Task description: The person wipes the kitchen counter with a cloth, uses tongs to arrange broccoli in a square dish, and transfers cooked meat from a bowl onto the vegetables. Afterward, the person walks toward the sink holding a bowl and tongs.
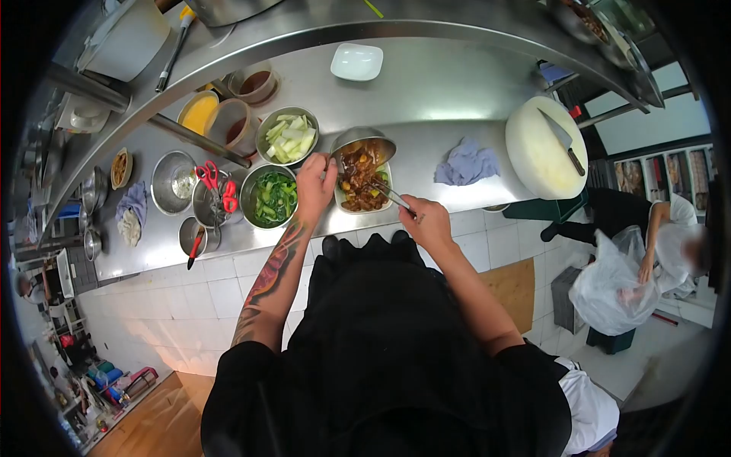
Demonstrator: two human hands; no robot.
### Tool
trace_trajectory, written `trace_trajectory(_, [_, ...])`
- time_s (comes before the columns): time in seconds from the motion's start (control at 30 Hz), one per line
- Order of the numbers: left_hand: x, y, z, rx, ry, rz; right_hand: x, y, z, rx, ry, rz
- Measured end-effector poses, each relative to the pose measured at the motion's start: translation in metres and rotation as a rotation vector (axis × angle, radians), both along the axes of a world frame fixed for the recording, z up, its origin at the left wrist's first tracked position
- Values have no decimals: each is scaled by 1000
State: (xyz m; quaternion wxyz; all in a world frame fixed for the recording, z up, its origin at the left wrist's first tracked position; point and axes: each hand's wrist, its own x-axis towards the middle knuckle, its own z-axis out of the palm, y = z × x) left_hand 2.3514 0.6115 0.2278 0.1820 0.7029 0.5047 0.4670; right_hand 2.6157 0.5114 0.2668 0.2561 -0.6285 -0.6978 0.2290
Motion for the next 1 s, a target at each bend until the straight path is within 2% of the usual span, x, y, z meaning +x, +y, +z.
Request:
trace_trajectory(0.47, [14, 15, 5, -8, -47, -93, -3, 40, -6, 109, -4, -69])
trace_trajectory(0.83, [0, 3, 17, 14, -54, -94, -7, 14, -1, 88, 71, -52])
trace_trajectory(0.9, [-2, -8, 20, -131, -76, -56, -8, 8, -6, 85, 71, -41])
trace_trajectory(1.0, [-3, -11, 4, -40, -46, -61, -12, 1, -14, 45, 54, -35])
